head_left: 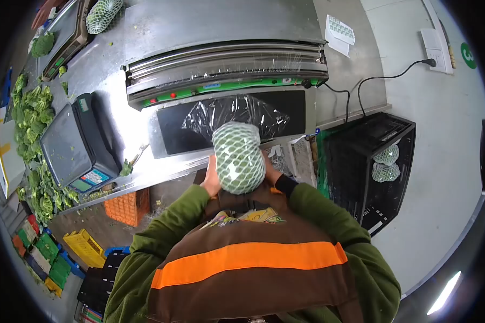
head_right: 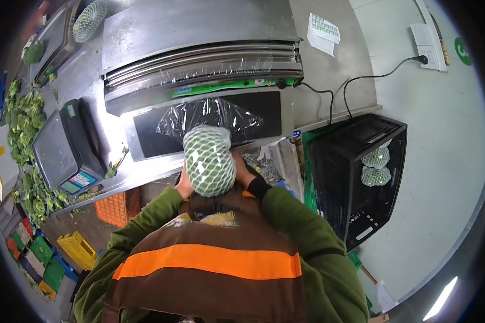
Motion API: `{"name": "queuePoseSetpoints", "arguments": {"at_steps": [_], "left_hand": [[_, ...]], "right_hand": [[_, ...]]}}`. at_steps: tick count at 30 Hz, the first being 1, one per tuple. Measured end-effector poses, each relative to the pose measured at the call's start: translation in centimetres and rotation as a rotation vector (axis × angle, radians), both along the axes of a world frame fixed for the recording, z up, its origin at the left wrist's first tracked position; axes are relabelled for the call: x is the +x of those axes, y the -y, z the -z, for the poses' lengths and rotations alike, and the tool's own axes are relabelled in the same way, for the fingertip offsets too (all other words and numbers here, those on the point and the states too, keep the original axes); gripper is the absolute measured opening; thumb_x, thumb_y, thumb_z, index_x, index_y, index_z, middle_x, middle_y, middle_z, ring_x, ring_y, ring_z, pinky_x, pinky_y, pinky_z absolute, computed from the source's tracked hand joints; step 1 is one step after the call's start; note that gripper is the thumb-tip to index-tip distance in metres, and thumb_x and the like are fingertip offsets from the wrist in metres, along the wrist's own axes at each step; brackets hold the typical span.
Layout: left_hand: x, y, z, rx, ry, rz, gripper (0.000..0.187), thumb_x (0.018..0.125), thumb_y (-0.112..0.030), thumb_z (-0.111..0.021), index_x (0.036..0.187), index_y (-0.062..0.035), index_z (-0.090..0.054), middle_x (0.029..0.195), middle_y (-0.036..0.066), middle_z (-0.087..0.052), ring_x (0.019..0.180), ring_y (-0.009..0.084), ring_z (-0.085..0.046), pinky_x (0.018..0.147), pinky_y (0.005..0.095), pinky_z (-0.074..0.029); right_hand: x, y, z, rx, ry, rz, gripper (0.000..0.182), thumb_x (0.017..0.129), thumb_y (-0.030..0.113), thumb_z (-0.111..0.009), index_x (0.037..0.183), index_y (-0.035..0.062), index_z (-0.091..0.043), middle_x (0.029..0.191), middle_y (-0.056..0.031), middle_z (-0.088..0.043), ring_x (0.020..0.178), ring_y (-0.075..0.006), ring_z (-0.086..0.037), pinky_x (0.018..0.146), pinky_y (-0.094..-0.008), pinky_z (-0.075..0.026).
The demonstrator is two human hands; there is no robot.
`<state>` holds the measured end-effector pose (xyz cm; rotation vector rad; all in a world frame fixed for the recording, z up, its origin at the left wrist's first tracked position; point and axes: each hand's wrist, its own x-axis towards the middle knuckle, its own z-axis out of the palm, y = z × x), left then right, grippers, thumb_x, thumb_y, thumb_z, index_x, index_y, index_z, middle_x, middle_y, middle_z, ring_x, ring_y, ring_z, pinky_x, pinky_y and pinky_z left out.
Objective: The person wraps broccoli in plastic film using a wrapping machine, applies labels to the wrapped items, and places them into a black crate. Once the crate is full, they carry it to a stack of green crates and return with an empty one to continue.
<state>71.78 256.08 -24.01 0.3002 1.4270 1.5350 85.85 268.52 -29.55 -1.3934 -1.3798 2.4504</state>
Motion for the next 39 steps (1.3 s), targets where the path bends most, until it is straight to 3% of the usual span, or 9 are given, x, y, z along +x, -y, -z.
{"name": "queuePoseSetpoints", "arguments": {"at_steps": [1,12,23,27,30,32,37,38,39], "left_hand": [[0.5,1.7,3.9,0.094,0.164,0.118,0.063,0.085,-0.011,-0.072,0.139,0.0008,-0.043,0.127,0.014,-0.058,0.113,0.0202,-0.06,0.091,0.0362,-0.053],[-0.1,1.3,0.9,0.077,0.171,0.312,0.07,0.085,-0.01,-0.071,0.144,-0.003,-0.034,0.133,0.015,-0.051,0.118,0.0229,-0.056,0.095,0.0383,-0.05],[-4.1,0.7,-8.3,0.056,0.804,0.192,0.077,0.086,-0.009,-0.071,0.148,-0.0069,-0.025,0.14,0.016,-0.044,0.123,0.0256,-0.052,0.099,0.0404,-0.047],[-4.9,0.6,-9.8,0.081,0.829,0.2,0.08,0.086,-0.008,-0.07,0.15,-0.0082,-0.022,0.142,0.017,-0.041,0.124,0.0265,-0.051,0.101,0.0412,-0.046],[-5.5,0.5,-10.8,0.122,0.86,0.214,0.083,0.086,-0.008,-0.07,0.151,-0.0093,-0.02,0.144,0.017,-0.04,0.126,0.0273,-0.05,0.102,0.0418,-0.045],[-5.6,0.0,-11.3,0.158,0.871,0.204,0.084,0.086,-0.007,-0.07,0.152,-0.01,-0.018,0.145,0.017,-0.038,0.127,0.0278,-0.049,0.103,0.0422,-0.045],[-4.8,-1.7,-10.3,0.217,0.301,0.014,0.088,0.086,-0.007,-0.07,0.154,-0.0117,-0.014,0.148,0.018,-0.035,0.129,0.029,-0.047,0.105,0.0431,-0.043],[-6.0,-1.7,-10.6,0.148,-0.137,0.174,0.126,0.075,-0.018,-0.083,0.155,-0.0141,0.014,0.16,0.017,-0.008,0.143,0.0339,-0.029,0.11,0.0429,-0.038],[-5.6,-3.7,-15.9,0.175,-0.298,-0.076,0.107,0.074,-0.021,-0.083,0.156,-0.0088,-0.015,0.155,0.018,-0.03,0.139,0.0315,-0.038,0.11,0.0422,-0.038]], "right_hand": [[1.0,0.3,0.9,0.074,-0.043,-0.042,0.032,0.098,0.015,-0.05,0.125,-0.0016,-0.055,0.125,-0.0107,-0.062,0.111,-0.0187,-0.057,0.096,-0.0339,-0.046],[-3.4,-2.8,-15.0,-0.739,0.152,-0.047,0.036,0.096,0.024,-0.061,0.123,0.0007,-0.061,0.11,-0.0085,-0.068,0.098,-0.0161,-0.065,0.091,-0.0323,-0.053],[-1.9,-6.3,-5.7,-0.21,-0.208,-0.901,0.035,0.095,0.029,-0.063,0.116,0.0022,-0.065,0.101,-0.008,-0.07,0.092,-0.0201,-0.067,0.088,-0.0347,-0.054],[-3.8,-12.5,-13.1,-0.391,0.005,-0.338,0.042,0.1,0.039,-0.05,0.111,0.0027,-0.069,0.101,-0.0086,-0.069,0.09,-0.0168,-0.064,0.083,-0.0309,-0.05],[-9.4,-12.0,-21.0,-0.223,0.066,-0.314,0.046,0.101,0.04,-0.047,0.101,-0.0002,-0.069,0.1,-0.0078,-0.068,0.084,-0.015,-0.063,0.075,-0.0299,-0.05],[-11.9,-11.2,-23.0,0.008,-0.123,-0.744,0.038,0.1,0.034,-0.056,0.093,-0.0015,-0.068,0.091,-0.0065,-0.068,0.076,-0.0105,-0.062,0.066,-0.0265,-0.049],[-12.7,-8.4,-20.3,0.355,-0.094,-0.671,0.018,0.085,0.011,-0.077,0.078,0.0005,-0.063,0.072,-0.0016,-0.066,0.066,-0.0041,-0.057,0.059,-0.0219,-0.046],[-10.9,-7.7,-18.3,0.276,-0.088,-0.687,0.019,0.085,0.015,-0.076,0.083,-0.0007,-0.066,0.078,-0.0037,-0.069,0.072,-0.0053,-0.06,0.063,-0.0233,-0.048],[-9.2,-6.4,-16.8,0.198,-0.081,-0.698,0.022,0.086,0.019,-0.075,0.087,-0.002,-0.069,0.085,-0.0058,-0.072,0.077,-0.0065,-0.062,0.067,-0.0248,-0.051]]}}
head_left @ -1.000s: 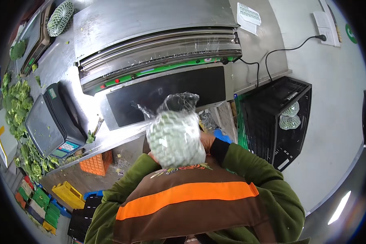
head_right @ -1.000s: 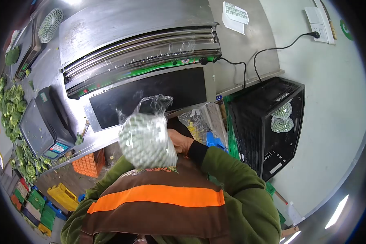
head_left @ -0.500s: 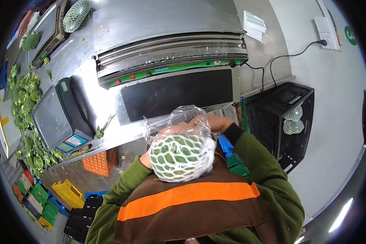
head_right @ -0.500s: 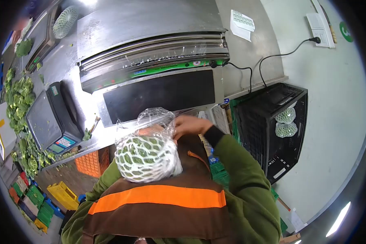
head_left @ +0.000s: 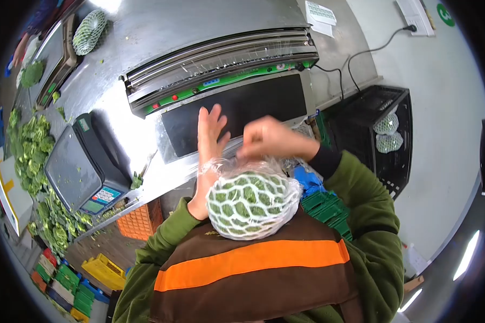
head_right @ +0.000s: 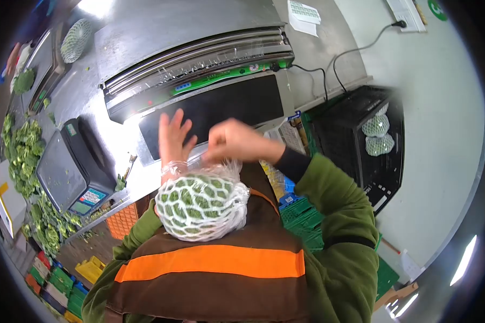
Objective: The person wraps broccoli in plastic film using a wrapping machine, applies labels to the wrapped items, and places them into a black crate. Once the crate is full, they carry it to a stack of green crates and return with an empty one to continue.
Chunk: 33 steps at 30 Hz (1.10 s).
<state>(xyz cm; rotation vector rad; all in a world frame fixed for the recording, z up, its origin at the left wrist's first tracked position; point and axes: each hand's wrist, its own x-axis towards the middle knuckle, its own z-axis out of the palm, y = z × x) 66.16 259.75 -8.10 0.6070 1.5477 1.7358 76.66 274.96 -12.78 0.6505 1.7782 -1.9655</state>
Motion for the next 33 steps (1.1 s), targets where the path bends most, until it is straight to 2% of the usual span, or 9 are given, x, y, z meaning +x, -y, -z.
{"name": "queuePoseSetpoints", "arguments": {"at_steps": [2,8,10,13,14,16,17,27,33], "left_hand": [[-3.6,2.0,5.0,0.184,-0.336,0.569,0.076,0.075,-0.017,-0.081,0.142,-0.0039,-0.047,0.137,0.015,-0.055,0.129,0.0278,-0.051,0.107,0.0386,-0.041],[-7.0,11.2,6.0,-0.276,-0.043,0.844,0.048,0.084,0.001,-0.067,0.131,0.0018,-0.057,0.129,0.013,-0.062,0.12,0.0237,-0.058,0.103,0.0373,-0.044],[-6.2,8.3,2.7,-0.02,1.069,0.572,0.079,0.084,-0.04,-0.061,0.148,-0.0002,-0.037,0.147,0.019,-0.045,0.135,0.0369,-0.044,0.114,0.0474,-0.034],[-1.6,4.7,3.7,0.255,1.378,0.596,0.089,0.081,-0.044,-0.058,0.152,-0.0001,-0.025,0.153,0.021,-0.035,0.14,0.0372,-0.037,0.118,0.0473,-0.026],[0.1,1.9,3.1,0.07,1.083,0.734,0.083,0.085,-0.039,-0.06,0.15,0.0005,-0.028,0.15,0.019,-0.038,0.137,0.0335,-0.04,0.116,0.0445,-0.028],[4.1,-3.6,1.8,-0.228,0.438,0.919,0.071,0.092,-0.03,-0.064,0.147,0.0015,-0.032,0.145,0.016,-0.045,0.133,0.026,-0.044,0.111,0.0388,-0.033],[6.6,-6.3,1.8,-0.191,0.352,0.952,0.064,0.094,-0.026,-0.062,0.145,0.0017,-0.035,0.142,0.014,-0.048,0.129,0.0243,-0.047,0.109,0.0376,-0.035],[37.0,-26.6,-2.9,0.473,-0.656,1.273,0.084,0.078,-0.022,-0.081,0.145,0.0036,-0.036,0.131,0.028,-0.055,0.116,0.0395,-0.059,0.092,0.0372,-0.05],[42.7,-26.0,2.7,0.67,-0.835,1.318,0.066,0.084,-0.021,-0.075,0.14,-0.0028,-0.046,0.12,0.021,-0.063,0.101,0.0362,-0.065,0.081,0.0394,-0.055]], "right_hand": [[2.8,5.1,-0.2,-0.519,0.044,0.236,0.027,0.089,0.016,-0.072,0.108,-0.0028,-0.068,0.104,-0.0083,-0.072,0.096,-0.0086,-0.061,0.085,-0.0269,-0.051],[8.0,8.5,-1.3,0.106,-0.306,0.418,0.048,0.092,0.012,-0.068,0.136,0.0004,-0.052,0.128,-0.0104,-0.061,0.117,-0.0122,-0.054,0.102,-0.0302,-0.043],[9.8,9.0,-1.5,-0.297,-0.248,0.823,0.05,0.098,0.021,-0.06,0.142,0.0031,-0.045,0.141,-0.0149,-0.051,0.13,-0.0184,-0.048,0.111,-0.0361,-0.037],[13.5,6.9,-4.2,-0.534,-0.629,1.166,0.067,0.103,0.046,-0.041,0.151,0.0015,-0.027,0.152,-0.0158,-0.037,0.142,-0.0289,-0.033,0.117,-0.0391,-0.024],[14.4,6.1,-4.6,-0.876,-0.516,1.117,0.087,0.094,0.046,-0.06,0.153,-0.0025,-0.017,0.154,-0.0188,-0.031,0.144,-0.0323,-0.029,0.118,-0.0396,-0.022],[18.1,6.2,-7.4,0.546,-0.481,0.769,0.111,0.078,0.04,-0.081,0.153,-0.0043,-0.013,0.155,-0.0205,-0.029,0.145,-0.0299,-0.027,0.119,-0.0383,-0.02],[18.8,5.3,-7.5,0.354,-0.531,0.971,0.123,0.064,0.03,-0.092,0.152,-0.0048,-0.012,0.153,-0.0193,-0.032,0.142,-0.0262,-0.03,0.118,-0.0361,-0.022],[43.5,-2.1,-6.2,0.668,-0.499,1.813,0.089,0.065,0.004,-0.088,0.137,-0.0019,-0.038,0.129,-0.0099,-0.054,0.12,-0.0171,-0.052,0.103,-0.0336,-0.043],[62.3,-6.6,1.8,1.226,0.245,1.967,0.09,0.062,0.005,-0.089,0.137,0.0005,-0.038,0.128,-0.0113,-0.054,0.118,-0.0202,-0.054,0.1,-0.0344,-0.044]]}}
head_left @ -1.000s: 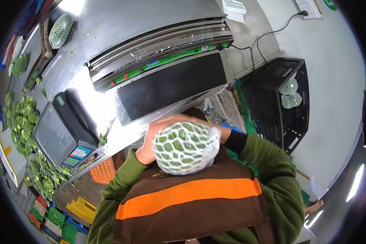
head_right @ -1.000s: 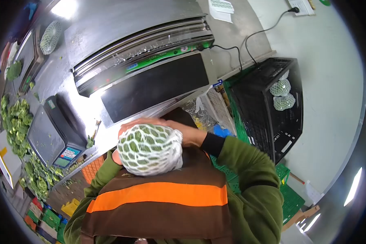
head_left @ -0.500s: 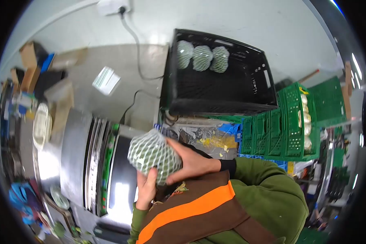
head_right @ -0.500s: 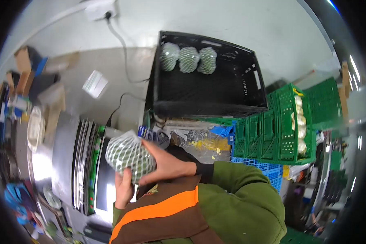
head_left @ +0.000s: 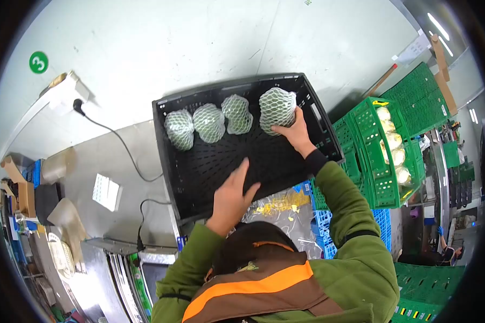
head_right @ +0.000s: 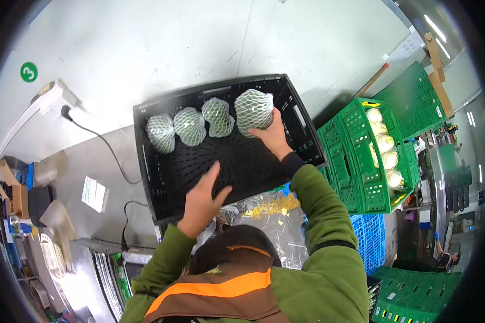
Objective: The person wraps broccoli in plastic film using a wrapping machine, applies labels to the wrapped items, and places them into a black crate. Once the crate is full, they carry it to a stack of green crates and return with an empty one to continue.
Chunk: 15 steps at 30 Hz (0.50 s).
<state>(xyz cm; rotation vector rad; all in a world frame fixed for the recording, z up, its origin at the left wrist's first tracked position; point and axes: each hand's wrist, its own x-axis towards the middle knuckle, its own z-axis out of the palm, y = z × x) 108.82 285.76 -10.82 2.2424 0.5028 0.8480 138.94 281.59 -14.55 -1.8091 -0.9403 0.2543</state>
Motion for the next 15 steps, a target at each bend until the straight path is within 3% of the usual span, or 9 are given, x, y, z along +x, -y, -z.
{"name": "queuePoseSetpoints", "arguments": {"at_steps": [2,5,7,9,13,15], "left_hand": [[-0.5,0.4,1.9,0.015,-0.107,-0.021,0.049,0.083,-0.023,-0.075,0.125,-0.0023,-0.058,0.106,0.017,-0.067,0.092,0.0329,-0.067,0.075,0.0398,-0.055],[-0.7,0.5,2.1,-0.158,-0.311,-0.02,0.045,0.083,-0.019,-0.076,0.121,-0.0024,-0.061,0.096,0.015,-0.069,0.087,0.0325,-0.068,0.071,0.0381,-0.055],[-0.5,0.5,1.7,-0.156,-0.27,-0.026,0.041,0.083,-0.019,-0.076,0.119,-0.0026,-0.062,0.093,0.014,-0.069,0.082,0.0312,-0.068,0.068,0.0376,-0.055],[-0.2,0.3,1.9,-0.148,-0.236,-0.031,0.038,0.083,-0.019,-0.075,0.116,-0.0028,-0.063,0.089,0.012,-0.069,0.078,0.0298,-0.068,0.065,0.0371,-0.055],[-0.5,0.4,2.1,-0.129,-0.185,-0.056,0.03,0.084,-0.02,-0.074,0.109,-0.0036,-0.066,0.087,0.012,-0.069,0.074,0.029,-0.068,0.062,0.0366,-0.055],[-0.5,0.5,1.9,-0.139,-0.196,-0.074,0.029,0.084,-0.02,-0.074,0.107,-0.0037,-0.067,0.087,0.012,-0.069,0.074,0.0291,-0.068,0.062,0.0365,-0.055]], "right_hand": [[4.0,-1.8,3.4,-0.029,0.071,0.16,0.091,0.06,0.008,-0.09,0.136,-0.0002,-0.039,0.127,-0.0129,-0.055,0.117,-0.0234,-0.055,0.1,-0.0349,-0.044],[6.0,-5.3,7.6,0.016,0.023,0.2,0.093,0.056,0.01,-0.09,0.134,-0.0008,-0.041,0.126,-0.016,-0.052,0.119,-0.0298,-0.052,0.103,-0.0378,-0.042],[6.1,-7.5,11.5,-0.018,0.102,0.112,0.095,0.055,0.011,-0.09,0.135,-0.0004,-0.04,0.127,-0.017,-0.05,0.121,-0.0325,-0.049,0.106,-0.0406,-0.039],[3.5,-8.8,12.0,-0.147,0.182,0.211,0.091,0.059,0.013,-0.09,0.134,0.0001,-0.04,0.129,-0.0166,-0.049,0.122,-0.0298,-0.049,0.105,-0.039,-0.039],[4.9,-8.5,11.6,-0.224,0.082,0.141,0.09,0.061,0.015,-0.09,0.134,0.0006,-0.04,0.131,-0.0172,-0.046,0.125,-0.0302,-0.046,0.106,-0.0398,-0.038],[6.7,-8.7,13.6,-0.103,-0.003,-0.03,0.09,0.061,0.015,-0.09,0.134,0.0003,-0.04,0.132,-0.0171,-0.045,0.126,-0.0308,-0.044,0.106,-0.0395,-0.037]]}}
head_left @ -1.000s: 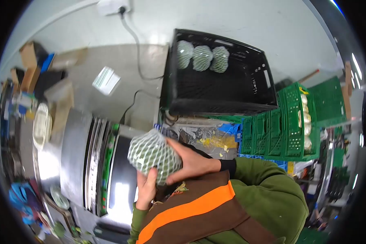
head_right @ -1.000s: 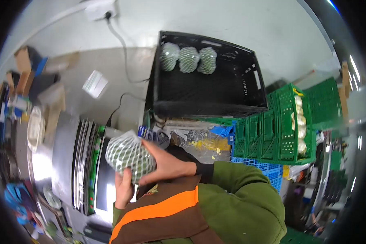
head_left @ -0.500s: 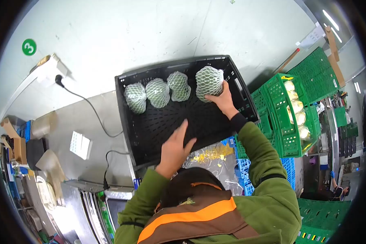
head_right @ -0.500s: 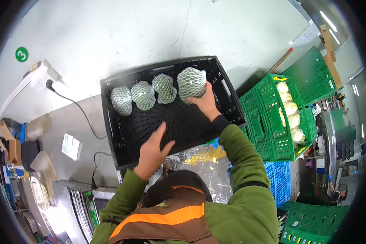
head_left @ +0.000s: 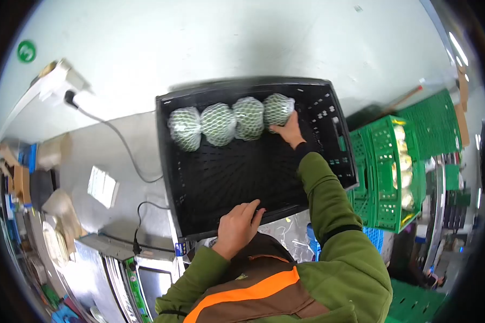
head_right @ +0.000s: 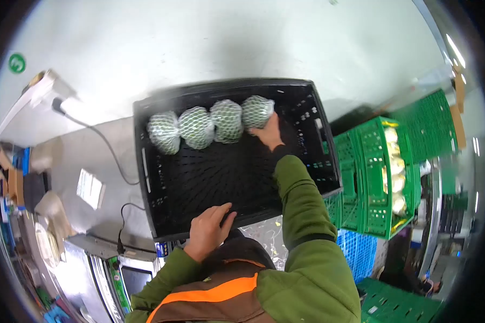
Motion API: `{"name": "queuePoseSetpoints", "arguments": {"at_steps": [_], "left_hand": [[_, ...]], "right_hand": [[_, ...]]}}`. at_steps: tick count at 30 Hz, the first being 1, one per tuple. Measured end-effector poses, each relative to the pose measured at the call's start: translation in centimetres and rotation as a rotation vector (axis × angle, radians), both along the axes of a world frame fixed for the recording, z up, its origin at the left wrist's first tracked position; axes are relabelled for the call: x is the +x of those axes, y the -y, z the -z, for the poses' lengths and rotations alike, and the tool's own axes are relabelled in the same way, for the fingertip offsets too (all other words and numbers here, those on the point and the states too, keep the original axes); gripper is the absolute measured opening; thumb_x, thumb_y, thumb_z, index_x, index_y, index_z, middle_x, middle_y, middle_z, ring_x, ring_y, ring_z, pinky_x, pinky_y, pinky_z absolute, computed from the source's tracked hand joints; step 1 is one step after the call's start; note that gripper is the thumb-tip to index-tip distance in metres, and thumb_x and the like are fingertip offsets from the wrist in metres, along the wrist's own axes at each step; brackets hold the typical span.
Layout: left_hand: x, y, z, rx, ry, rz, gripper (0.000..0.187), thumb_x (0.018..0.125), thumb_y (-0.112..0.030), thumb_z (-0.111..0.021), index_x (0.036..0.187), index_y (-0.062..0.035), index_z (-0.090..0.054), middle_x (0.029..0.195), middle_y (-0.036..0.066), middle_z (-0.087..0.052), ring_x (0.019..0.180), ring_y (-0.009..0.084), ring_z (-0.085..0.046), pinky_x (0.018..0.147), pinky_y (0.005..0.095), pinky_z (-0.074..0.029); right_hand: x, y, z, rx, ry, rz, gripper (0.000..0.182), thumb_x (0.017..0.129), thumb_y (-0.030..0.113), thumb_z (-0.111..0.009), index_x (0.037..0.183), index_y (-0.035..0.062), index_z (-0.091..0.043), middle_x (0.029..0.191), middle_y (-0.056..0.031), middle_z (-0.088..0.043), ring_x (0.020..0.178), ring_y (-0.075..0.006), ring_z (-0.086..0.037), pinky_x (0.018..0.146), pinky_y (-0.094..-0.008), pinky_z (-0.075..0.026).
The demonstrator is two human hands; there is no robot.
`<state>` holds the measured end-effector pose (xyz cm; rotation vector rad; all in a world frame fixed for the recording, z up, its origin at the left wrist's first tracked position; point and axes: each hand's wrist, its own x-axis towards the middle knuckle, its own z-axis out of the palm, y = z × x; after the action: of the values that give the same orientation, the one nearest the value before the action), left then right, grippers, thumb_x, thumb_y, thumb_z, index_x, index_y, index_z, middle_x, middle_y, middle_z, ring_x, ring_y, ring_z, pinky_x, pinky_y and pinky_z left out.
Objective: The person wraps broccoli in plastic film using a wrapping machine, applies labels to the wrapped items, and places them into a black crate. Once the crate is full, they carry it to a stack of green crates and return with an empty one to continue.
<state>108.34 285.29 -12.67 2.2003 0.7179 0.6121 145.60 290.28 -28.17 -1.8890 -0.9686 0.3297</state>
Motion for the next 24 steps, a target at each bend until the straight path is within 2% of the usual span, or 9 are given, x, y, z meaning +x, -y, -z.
{"name": "queuePoseSetpoints", "arguments": {"at_steps": [2,5,7,11,12,14,17,22,24], "left_hand": [[0.0,0.1,0.1,-0.056,0.074,-0.008,0.027,0.084,-0.02,-0.074,0.106,-0.0047,-0.067,0.088,0.011,-0.069,0.076,0.0304,-0.068,0.065,0.038,-0.055],[-1.0,0.9,0.5,-0.053,0.381,0.017,0.028,0.086,-0.02,-0.072,0.109,-0.0059,-0.066,0.092,0.012,-0.068,0.083,0.0309,-0.067,0.069,0.041,-0.055],[-3.6,1.8,0.5,-0.006,0.477,0.013,0.027,0.088,-0.018,-0.069,0.112,-0.0052,-0.065,0.093,0.011,-0.067,0.085,0.0298,-0.066,0.068,0.0402,-0.055],[-12.6,4.6,-0.3,0.102,0.545,-0.173,0.024,0.089,-0.01,-0.068,0.111,-0.0042,-0.064,0.089,0.01,-0.066,0.077,0.0268,-0.065,0.061,0.036,-0.053],[-15.8,5.5,-0.9,0.122,0.507,-0.267,0.023,0.088,-0.01,-0.069,0.11,-0.0046,-0.065,0.086,0.009,-0.066,0.073,0.0269,-0.065,0.06,0.0359,-0.053],[-21.9,7.4,-0.9,0.159,0.502,-0.48,0.018,0.088,-0.011,-0.07,0.104,-0.0048,-0.068,0.082,0.009,-0.067,0.07,0.0259,-0.066,0.059,0.0347,-0.054],[-30.4,10.8,-2.1,0.12,0.503,-0.85,0.012,0.087,-0.009,-0.071,0.098,-0.0042,-0.071,0.082,0.009,-0.069,0.068,0.0227,-0.068,0.06,0.0319,-0.055],[-45.0,16.8,-4.7,0.215,0.596,-1.477,0.007,0.086,-0.005,-0.071,0.092,-0.0007,-0.071,0.081,0.008,-0.071,0.072,0.012,-0.068,0.066,0.0252,-0.054],[-51.7,19.0,-2.5,-0.038,1.063,-1.647,0.01,0.094,-0.008,-0.063,0.099,0.0001,-0.066,0.084,0.004,-0.067,0.074,0.0117,-0.065,0.064,0.0245,-0.051]], "right_hand": [[0.7,0.8,-0.7,-0.134,0.254,-0.038,0.094,0.062,0.026,-0.088,0.139,0.0019,-0.038,0.129,-0.0187,-0.047,0.124,-0.033,-0.045,0.106,-0.0421,-0.036],[-1.0,1.3,-6.7,-0.307,0.118,-0.306,0.084,0.068,0.036,-0.089,0.133,-0.0013,-0.05,0.132,-0.0195,-0.053,0.119,-0.0335,-0.052,0.1,-0.0425,-0.043],[5.0,0.3,-2.2,-0.412,0.168,-0.334,0.082,0.07,0.034,-0.086,0.135,0.0006,-0.049,0.133,-0.0181,-0.056,0.119,-0.0313,-0.056,0.104,-0.0414,-0.044],[8.9,0.0,-0.5,-0.452,0.497,0.291,0.107,0.06,0.047,-0.09,0.141,-0.0011,-0.039,0.135,-0.0235,-0.053,0.12,-0.0418,-0.055,0.101,-0.0488,-0.047],[7.6,-1.3,-0.6,-0.326,0.718,0.411,0.097,0.071,0.045,-0.085,0.144,0.0011,-0.038,0.129,-0.0243,-0.057,0.117,-0.0422,-0.056,0.099,-0.0517,-0.048],[1.0,-0.9,-3.5,0.221,0.897,0.113,0.083,0.083,0.044,-0.076,0.145,0.0022,-0.038,0.148,-0.0204,-0.042,0.113,-0.039,-0.056,0.092,-0.0491,-0.05],[-19.9,-3.1,-14.3,0.077,0.417,0.102,0.062,0.092,0.024,-0.068,0.143,0.0018,-0.041,0.129,-0.0211,-0.057,0.112,-0.0345,-0.06,0.095,-0.0439,-0.05],[-43.3,-8.4,-13.7,0.138,-0.227,-0.712,0.048,0.096,0.012,-0.058,0.141,0.0007,-0.042,0.127,-0.0157,-0.057,0.108,-0.0234,-0.059,0.09,-0.0349,-0.048],[-55.3,-8.5,-16.0,-0.016,-0.318,-0.936,0.045,0.095,0.012,-0.06,0.137,0.0005,-0.047,0.125,-0.0142,-0.058,0.105,-0.0207,-0.061,0.085,-0.0301,-0.049]]}}
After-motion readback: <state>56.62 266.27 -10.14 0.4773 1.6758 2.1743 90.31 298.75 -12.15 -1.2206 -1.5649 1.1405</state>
